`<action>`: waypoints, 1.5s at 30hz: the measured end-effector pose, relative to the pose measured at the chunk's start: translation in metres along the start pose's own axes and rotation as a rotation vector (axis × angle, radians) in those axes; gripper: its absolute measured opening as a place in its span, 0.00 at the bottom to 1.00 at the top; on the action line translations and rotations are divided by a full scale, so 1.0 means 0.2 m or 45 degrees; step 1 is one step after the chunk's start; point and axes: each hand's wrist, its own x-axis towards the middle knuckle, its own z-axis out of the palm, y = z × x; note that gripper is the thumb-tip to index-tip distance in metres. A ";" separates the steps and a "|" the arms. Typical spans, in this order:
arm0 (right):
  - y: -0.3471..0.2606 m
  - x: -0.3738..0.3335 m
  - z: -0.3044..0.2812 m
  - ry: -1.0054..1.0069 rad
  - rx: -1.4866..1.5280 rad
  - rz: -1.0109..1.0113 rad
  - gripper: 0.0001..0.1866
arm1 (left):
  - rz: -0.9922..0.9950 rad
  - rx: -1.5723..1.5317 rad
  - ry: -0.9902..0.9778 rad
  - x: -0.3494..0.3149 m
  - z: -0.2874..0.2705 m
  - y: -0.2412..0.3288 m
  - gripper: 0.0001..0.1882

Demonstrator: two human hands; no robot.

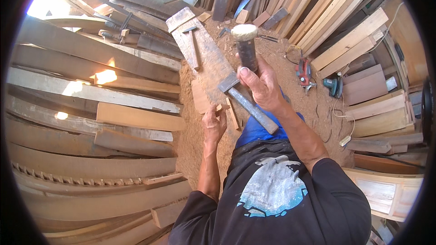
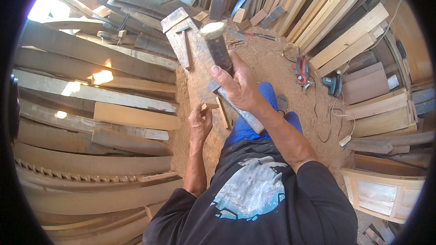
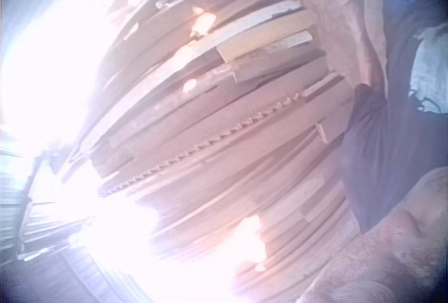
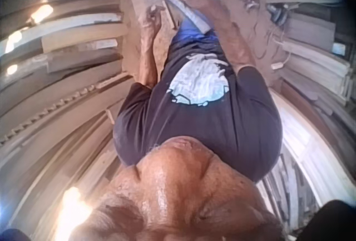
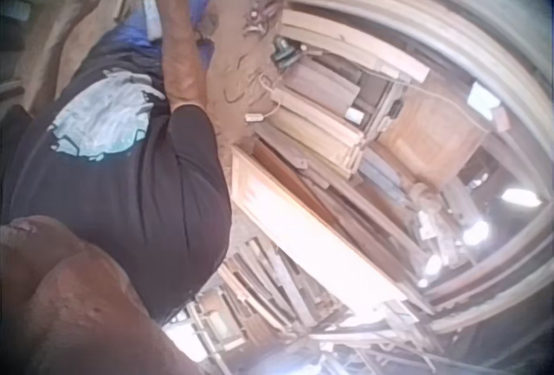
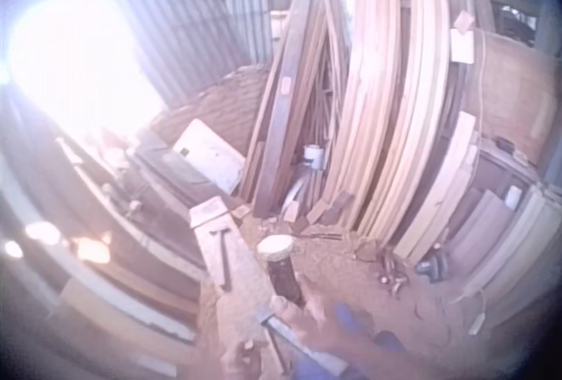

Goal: The person holds a small wooden stick and uses a hammer to drive a chisel into it, shaving off pieces of wood while sitting on a ground-level workspace surrounded by lumber and wood shavings.

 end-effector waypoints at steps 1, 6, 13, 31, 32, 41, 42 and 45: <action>0.02 0.01 0.01 -0.003 -0.002 0.005 0.23 | 0.039 0.127 -0.007 0.00 -0.01 0.01 0.12; 0.06 0.06 0.11 -0.180 -0.136 0.097 0.13 | 0.117 0.235 -0.032 -0.05 0.00 -0.12 0.11; 0.18 0.10 0.21 0.055 -0.215 -0.021 0.13 | -0.074 -0.110 0.036 -0.08 0.05 -0.17 0.12; 0.13 0.10 0.30 -0.211 -0.250 -0.163 0.07 | 0.041 -0.139 0.089 -0.03 0.00 -0.12 0.08; 0.13 0.10 0.31 -0.210 -0.249 -0.161 0.07 | 0.023 -0.141 0.088 -0.03 0.00 -0.11 0.08; 0.16 0.10 0.39 -0.232 -0.185 -0.136 0.09 | -0.030 -0.163 0.037 -0.02 -0.03 -0.14 0.08; 0.16 0.11 0.38 -0.241 -0.205 -0.156 0.08 | -0.030 -0.163 0.037 -0.02 -0.04 -0.13 0.08; 0.15 0.11 0.38 -0.251 -0.227 -0.164 0.08 | -0.015 -0.187 0.006 -0.01 -0.05 -0.10 0.09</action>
